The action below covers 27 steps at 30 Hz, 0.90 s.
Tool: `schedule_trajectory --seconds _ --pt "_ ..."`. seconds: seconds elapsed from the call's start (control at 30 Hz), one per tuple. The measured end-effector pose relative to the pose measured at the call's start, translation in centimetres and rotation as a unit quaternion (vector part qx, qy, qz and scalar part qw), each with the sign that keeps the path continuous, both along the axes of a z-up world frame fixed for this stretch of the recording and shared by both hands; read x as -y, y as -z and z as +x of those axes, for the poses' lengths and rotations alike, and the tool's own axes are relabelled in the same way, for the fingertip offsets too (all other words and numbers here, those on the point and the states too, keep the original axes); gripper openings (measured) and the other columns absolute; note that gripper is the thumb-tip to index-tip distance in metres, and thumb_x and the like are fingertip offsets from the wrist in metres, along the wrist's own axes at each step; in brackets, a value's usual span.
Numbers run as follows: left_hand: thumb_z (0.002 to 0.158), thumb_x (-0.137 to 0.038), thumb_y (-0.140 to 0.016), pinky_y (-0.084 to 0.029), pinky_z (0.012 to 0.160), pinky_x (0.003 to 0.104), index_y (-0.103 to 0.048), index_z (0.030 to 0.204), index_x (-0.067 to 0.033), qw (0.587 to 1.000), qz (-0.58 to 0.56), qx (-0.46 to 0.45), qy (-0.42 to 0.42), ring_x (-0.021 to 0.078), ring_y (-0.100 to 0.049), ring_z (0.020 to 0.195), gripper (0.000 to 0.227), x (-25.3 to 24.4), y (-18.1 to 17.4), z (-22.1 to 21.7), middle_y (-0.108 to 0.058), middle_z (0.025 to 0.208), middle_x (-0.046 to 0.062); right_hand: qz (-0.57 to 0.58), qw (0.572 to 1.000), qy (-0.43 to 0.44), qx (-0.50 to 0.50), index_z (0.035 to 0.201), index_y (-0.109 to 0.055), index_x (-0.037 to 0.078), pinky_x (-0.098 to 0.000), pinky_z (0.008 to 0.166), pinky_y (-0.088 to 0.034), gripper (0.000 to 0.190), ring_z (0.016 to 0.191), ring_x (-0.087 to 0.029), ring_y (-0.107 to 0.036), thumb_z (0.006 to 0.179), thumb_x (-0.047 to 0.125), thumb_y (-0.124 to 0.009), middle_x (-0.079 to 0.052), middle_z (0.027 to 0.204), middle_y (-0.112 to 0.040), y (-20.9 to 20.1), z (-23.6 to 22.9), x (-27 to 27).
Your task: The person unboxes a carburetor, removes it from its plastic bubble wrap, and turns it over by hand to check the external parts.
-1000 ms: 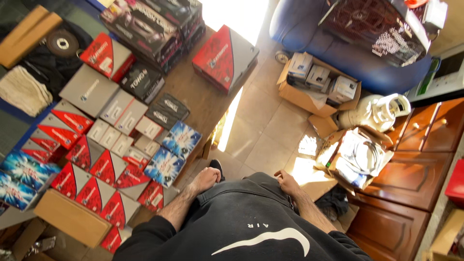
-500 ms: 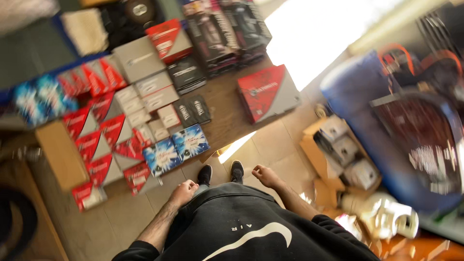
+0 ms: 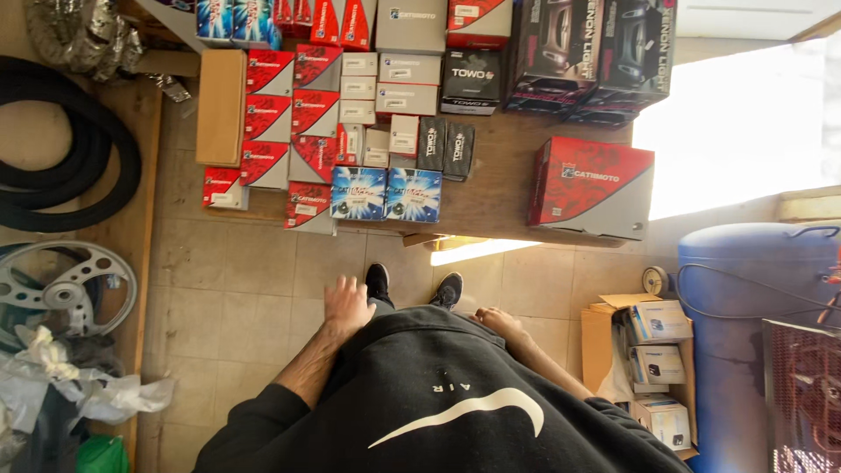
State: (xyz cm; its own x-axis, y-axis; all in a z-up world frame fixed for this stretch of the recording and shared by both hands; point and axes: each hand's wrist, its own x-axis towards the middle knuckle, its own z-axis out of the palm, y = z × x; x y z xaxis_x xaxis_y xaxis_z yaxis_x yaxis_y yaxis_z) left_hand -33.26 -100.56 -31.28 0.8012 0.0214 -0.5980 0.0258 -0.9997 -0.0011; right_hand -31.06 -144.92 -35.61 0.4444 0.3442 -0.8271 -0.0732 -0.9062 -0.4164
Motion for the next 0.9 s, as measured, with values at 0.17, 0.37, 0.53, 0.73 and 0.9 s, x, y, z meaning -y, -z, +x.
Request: schedule_trajectory --seconds 0.17,0.37,0.53,0.73,0.9 --pt "0.107 -0.059 -0.086 -0.039 0.136 0.070 -0.069 0.172 -0.0142 0.968 0.023 0.242 0.062 0.0470 -0.045 0.175 0.081 1.2 -15.0 9.3 -0.062 0.180 0.020 -0.152 0.968 -0.064 0.189 0.169 -0.070 0.027 -0.0794 0.122 -0.047 0.071 0.161 -0.054 -0.059 0.112 0.069 -0.069 -0.019 0.168 -0.068 -5.6 5.2 -4.0" --pt "0.109 -0.056 -0.092 -0.016 0.144 0.082 -0.041 0.195 -0.0127 0.929 -0.019 0.360 0.085 0.0534 -0.014 0.186 0.109 -0.6 -24.6 17.3 -0.027 0.203 0.025 -0.113 0.819 0.011 0.562 0.172 -0.072 0.024 -0.0900 0.138 -0.009 0.076 0.188 -0.050 -0.019 0.111 0.067 -0.083 -0.017 0.201 -0.045 -22.4 13.8 -11.1" --pt "0.110 -0.064 -0.088 -0.003 0.146 0.084 -0.040 0.196 -0.0150 0.936 -0.047 0.333 0.103 0.0524 -0.001 0.188 0.110 -0.9 -24.3 20.1 -0.015 0.206 0.024 -0.088 0.815 0.012 0.573 0.181 -0.065 0.024 -0.0995 0.133 0.005 0.081 0.190 -0.050 -0.008 0.114 0.070 -0.074 -0.014 0.207 -0.032 -28.7 18.1 -13.7" --pt "0.097 -0.110 -0.033 -0.018 0.157 0.069 -0.046 0.190 -0.0293 0.014 -0.905 -0.017 -0.425 0.0460 -0.027 0.194 0.124 0.2 -30.4 20.2 -0.035 0.207 0.015 0.703 0.238 0.665 -0.090 0.196 -0.028 0.032 -0.0793 0.124 -0.057 0.147 0.175 -0.055 -0.049 0.066 0.080 -0.079 -0.018 0.201 -0.039 -33.2 20.6 -14.2" --pt "0.100 -0.111 -0.031 -0.016 0.154 0.069 -0.041 0.191 -0.0295 -0.011 -0.910 -0.039 -0.412 0.0450 -0.020 0.196 0.123 -0.3 -30.5 21.0 -0.025 0.211 0.014 0.733 0.219 0.631 -0.129 0.190 -0.043 0.023 -0.0772 0.137 -0.048 0.133 0.179 -0.056 -0.046 0.073 0.074 -0.080 -0.022 0.203 -0.040 -34.6 21.3 -13.6"
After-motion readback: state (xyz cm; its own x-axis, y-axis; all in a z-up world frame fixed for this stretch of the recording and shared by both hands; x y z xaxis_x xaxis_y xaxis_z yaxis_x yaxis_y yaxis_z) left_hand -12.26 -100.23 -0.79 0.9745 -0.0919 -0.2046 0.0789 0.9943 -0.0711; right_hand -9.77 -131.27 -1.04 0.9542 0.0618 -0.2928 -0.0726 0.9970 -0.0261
